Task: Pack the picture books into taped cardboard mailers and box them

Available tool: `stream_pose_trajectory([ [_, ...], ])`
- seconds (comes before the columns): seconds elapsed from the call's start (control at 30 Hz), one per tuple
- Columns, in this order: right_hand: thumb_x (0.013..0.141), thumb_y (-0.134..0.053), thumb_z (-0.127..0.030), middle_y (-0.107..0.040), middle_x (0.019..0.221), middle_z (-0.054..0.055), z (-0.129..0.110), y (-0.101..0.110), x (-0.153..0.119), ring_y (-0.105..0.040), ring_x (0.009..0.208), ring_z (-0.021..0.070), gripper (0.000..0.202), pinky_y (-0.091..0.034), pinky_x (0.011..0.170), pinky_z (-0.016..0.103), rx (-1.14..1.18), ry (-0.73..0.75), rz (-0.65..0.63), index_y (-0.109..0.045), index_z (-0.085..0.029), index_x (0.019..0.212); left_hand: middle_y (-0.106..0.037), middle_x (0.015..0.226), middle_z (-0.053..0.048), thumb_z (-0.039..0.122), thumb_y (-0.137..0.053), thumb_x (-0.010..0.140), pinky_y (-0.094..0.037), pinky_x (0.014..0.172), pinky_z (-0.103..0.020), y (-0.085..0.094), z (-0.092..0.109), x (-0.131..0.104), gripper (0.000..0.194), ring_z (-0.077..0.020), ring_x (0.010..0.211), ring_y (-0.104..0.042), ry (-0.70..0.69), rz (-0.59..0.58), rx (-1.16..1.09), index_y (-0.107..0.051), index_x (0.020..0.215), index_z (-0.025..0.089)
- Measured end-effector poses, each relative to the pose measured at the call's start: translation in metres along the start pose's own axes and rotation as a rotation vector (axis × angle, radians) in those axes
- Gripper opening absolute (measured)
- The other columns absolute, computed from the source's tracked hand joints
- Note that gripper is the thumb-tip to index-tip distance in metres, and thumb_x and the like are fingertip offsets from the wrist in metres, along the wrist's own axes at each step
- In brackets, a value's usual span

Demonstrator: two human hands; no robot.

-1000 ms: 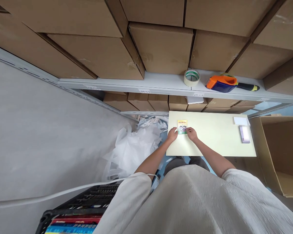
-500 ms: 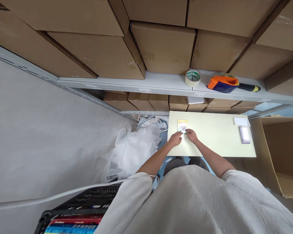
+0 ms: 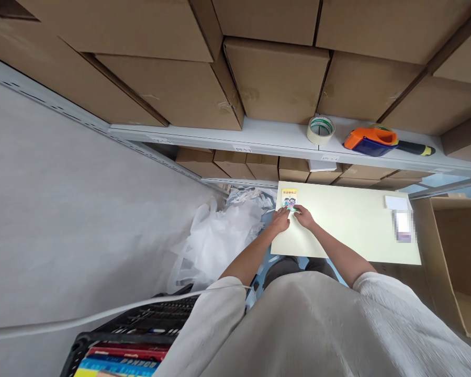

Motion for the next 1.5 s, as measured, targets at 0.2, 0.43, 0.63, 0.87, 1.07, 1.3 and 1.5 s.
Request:
stream_pose_trajectory([
  [0.2, 0.083, -0.061, -0.021, -0.072, 0.141, 0.006, -0.015, -0.009, 0.019, -0.066, 0.132, 0.0256, 0.049, -0.046, 0.122, 0.047, -0.074, 0.07, -0.044, -0.072, -0.026, 0.13, -0.037, 0.176, -0.016, 0.017, -0.064, 0.091, -0.014, 0.136, -0.058, 0.017, -0.013, 0.014, 0.067, -0.0353, 0.166, -0.029, -0.007, 0.003, -0.042, -0.052, 0.157, 0.023],
  [0.43, 0.083, -0.061, -0.024, -0.072, 0.138, 0.007, -0.025, -0.003, 0.025, -0.065, 0.133, 0.0284, 0.046, -0.048, 0.121, 0.052, -0.095, 0.097, -0.014, -0.072, -0.026, 0.127, -0.037, 0.177, -0.013, 0.017, -0.058, 0.095, -0.019, 0.135, -0.057, 0.023, -0.01, 0.015, 0.065, -0.0324, 0.166, -0.029, -0.056, -0.007, 0.1, -0.05, 0.159, 0.023],
  [0.63, 0.088, -0.058, -0.033, -0.068, 0.142, 0.011, -0.043, 0.079, -0.015, -0.065, 0.13, 0.0301, 0.039, -0.055, 0.113, 0.053, -0.087, 0.179, 0.168, -0.073, -0.026, 0.123, -0.052, 0.167, -0.013, 0.019, -0.054, 0.097, -0.035, 0.132, -0.05, 0.028, 0.022, 0.001, 0.059, -0.0327, 0.159, -0.043, -0.167, 0.062, 0.04, -0.056, 0.157, 0.019],
  [0.87, 0.094, -0.052, -0.039, -0.071, 0.126, 0.014, -0.089, 0.242, -0.081, -0.069, 0.112, 0.0284, 0.031, -0.059, 0.101, 0.051, -0.116, 0.362, 0.551, -0.071, -0.023, 0.113, -0.061, 0.157, -0.015, 0.02, -0.056, 0.098, -0.039, 0.13, -0.048, 0.037, 0.097, -0.002, 0.047, -0.0303, 0.15, -0.054, -0.315, 0.119, -0.142, -0.066, 0.144, 0.017],
  [1.07, 0.096, -0.046, -0.031, -0.069, 0.122, 0.016, -0.174, 0.384, -0.109, -0.065, 0.115, 0.0308, 0.033, -0.056, 0.102, 0.049, -0.421, 0.55, 0.845, -0.07, -0.021, 0.117, -0.067, 0.149, -0.012, 0.022, -0.055, 0.1, -0.044, 0.127, -0.048, 0.035, 0.157, -0.02, 0.041, -0.0285, 0.142, -0.061, -0.383, 0.18, -0.268, -0.069, 0.139, 0.02],
  [1.3, 0.094, -0.053, -0.032, -0.054, 0.159, 0.021, -0.222, 0.464, -0.065, -0.048, 0.141, 0.0423, 0.053, -0.044, 0.111, 0.062, -0.841, 0.411, 0.74, -0.064, -0.017, 0.144, -0.069, 0.146, -0.011, 0.022, -0.055, 0.101, -0.05, 0.122, -0.045, 0.006, 0.207, -0.039, 0.04, -0.0273, 0.135, -0.065, -0.357, 0.22, -0.295, -0.07, 0.138, 0.021],
  [1.5, 0.091, -0.053, -0.025, -0.067, 0.147, 0.02, -0.22, 0.475, -0.032, -0.052, 0.135, 0.0437, 0.055, -0.038, 0.11, 0.066, -0.941, 0.38, 0.556, -0.068, -0.019, 0.144, -0.071, 0.143, -0.011, 0.022, -0.058, 0.099, -0.055, 0.115, -0.045, -0.028, 0.221, -0.049, 0.041, -0.0261, 0.124, -0.071, -0.285, 0.283, -0.3, -0.07, 0.138, 0.022],
])
Point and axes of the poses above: each hand's wrist, its own x-axis towards the middle knuckle, its own y-axis out of the back of the hand, z = x × y, the point moved 9 cm from there along x, towards the middle knuckle
